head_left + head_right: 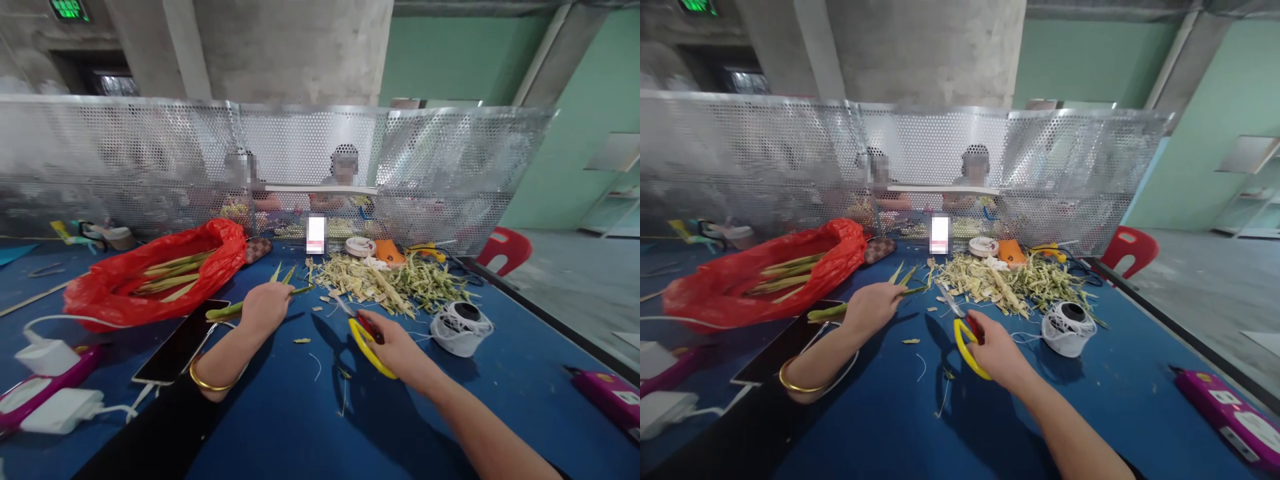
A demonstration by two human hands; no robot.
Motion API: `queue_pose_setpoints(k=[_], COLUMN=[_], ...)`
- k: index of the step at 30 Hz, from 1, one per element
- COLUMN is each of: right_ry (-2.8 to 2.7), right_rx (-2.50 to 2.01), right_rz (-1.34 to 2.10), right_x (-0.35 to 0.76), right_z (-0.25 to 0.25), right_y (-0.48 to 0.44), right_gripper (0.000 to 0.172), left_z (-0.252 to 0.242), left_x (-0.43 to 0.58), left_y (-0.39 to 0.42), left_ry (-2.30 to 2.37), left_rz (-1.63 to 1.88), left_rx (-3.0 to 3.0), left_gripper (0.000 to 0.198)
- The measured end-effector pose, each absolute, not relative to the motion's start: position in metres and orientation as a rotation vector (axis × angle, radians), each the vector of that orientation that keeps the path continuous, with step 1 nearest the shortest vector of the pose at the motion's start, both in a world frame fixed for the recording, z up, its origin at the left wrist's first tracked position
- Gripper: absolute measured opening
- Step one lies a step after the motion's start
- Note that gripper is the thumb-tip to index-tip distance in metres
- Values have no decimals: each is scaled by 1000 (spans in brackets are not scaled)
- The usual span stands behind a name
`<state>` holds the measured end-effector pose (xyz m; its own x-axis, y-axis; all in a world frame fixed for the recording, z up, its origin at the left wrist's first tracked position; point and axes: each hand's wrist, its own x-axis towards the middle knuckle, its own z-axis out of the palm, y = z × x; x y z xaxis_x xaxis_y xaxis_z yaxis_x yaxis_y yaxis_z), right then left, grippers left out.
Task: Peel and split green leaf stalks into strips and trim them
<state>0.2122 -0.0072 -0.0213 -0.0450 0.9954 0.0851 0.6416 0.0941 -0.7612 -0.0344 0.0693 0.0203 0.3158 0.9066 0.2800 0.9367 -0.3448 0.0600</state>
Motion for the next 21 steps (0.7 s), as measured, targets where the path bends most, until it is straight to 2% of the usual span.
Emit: queue_pose_setpoints(k=[4, 13, 18, 21], right_ry=[-1729, -1898, -1888, -1856], right_rx=[-1583, -1826, -1852, -1852], right_rz=[747, 453, 464, 489], right_x=[207, 197, 196, 197], right_z=[-17, -6, -3, -2], right_y=[-11, -26, -24, -24], right_gripper=[61, 67, 63, 55], left_z=[20, 26, 26, 25], left_x=[-31, -22, -16, -13], left_y=[66, 56, 51, 49], left_ry=[-1711, -1668, -1601, -1541], left_rz=[-375, -343, -311, -291], left_rx=[-2403, -2394, -2437, -2466], left_gripper=[32, 30, 29, 30])
